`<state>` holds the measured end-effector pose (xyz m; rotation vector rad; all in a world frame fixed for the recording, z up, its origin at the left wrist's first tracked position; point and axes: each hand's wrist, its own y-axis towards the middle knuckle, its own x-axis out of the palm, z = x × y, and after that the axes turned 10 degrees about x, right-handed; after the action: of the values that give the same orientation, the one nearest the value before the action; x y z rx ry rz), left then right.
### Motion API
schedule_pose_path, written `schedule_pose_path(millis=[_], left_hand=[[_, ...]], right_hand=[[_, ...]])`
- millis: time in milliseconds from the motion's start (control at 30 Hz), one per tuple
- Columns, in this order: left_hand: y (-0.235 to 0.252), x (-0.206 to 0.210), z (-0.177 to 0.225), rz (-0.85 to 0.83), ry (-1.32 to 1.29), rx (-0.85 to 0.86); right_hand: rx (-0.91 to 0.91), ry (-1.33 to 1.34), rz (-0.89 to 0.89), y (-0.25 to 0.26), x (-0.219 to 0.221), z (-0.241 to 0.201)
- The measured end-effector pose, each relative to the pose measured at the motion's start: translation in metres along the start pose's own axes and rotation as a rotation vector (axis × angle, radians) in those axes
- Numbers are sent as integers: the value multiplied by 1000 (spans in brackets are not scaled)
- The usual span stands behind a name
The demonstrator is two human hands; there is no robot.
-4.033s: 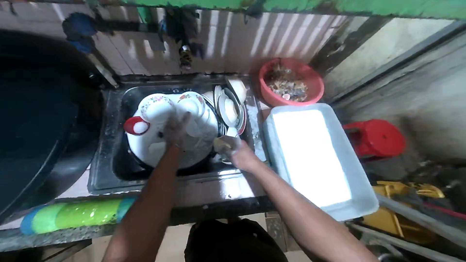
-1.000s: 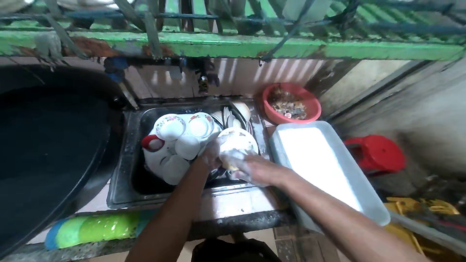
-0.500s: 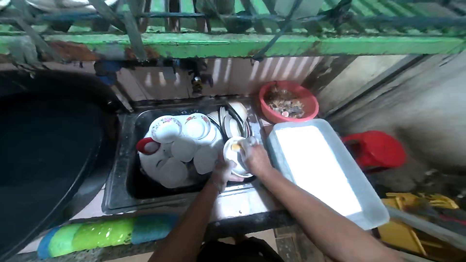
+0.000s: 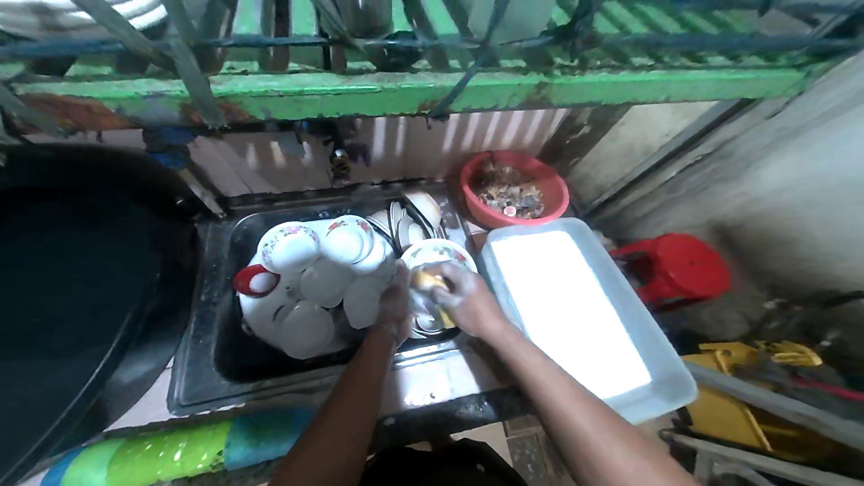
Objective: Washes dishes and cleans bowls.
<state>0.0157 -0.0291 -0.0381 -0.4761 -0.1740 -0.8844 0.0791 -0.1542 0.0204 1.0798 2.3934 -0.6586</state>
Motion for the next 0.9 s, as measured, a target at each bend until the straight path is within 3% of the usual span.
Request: schedule_pose_path(millis=[100, 167, 267, 367, 500, 600, 700, 800, 900], left_hand=[[5, -9, -3, 76, 78, -30], [3, -16, 0, 63, 29, -33], [-1, -20, 0, 24, -108, 9], [-5, -13, 1, 9, -149, -12], [-6, -4, -5, 2, -88, -51], [-10, -1, -4, 6, -123, -58], [-14, -3, -1, -6, -162, -51], [-18, -8, 2, 12, -152, -41], [-19, -19, 0, 21, -145, -40]], right_hand=[[17, 120, 294, -28, -49, 17], [125, 59, 457, -31, -88, 55], [374, -23, 529, -19, -125, 130], [415, -150, 453, -6, -120, 174], [545, -427, 258, -7, -73, 159], [572, -498, 229, -10, -54, 152], [455, -434, 139, -14, -63, 159], [354, -48, 145, -21, -84, 162], [401, -199, 108, -36, -112, 150]])
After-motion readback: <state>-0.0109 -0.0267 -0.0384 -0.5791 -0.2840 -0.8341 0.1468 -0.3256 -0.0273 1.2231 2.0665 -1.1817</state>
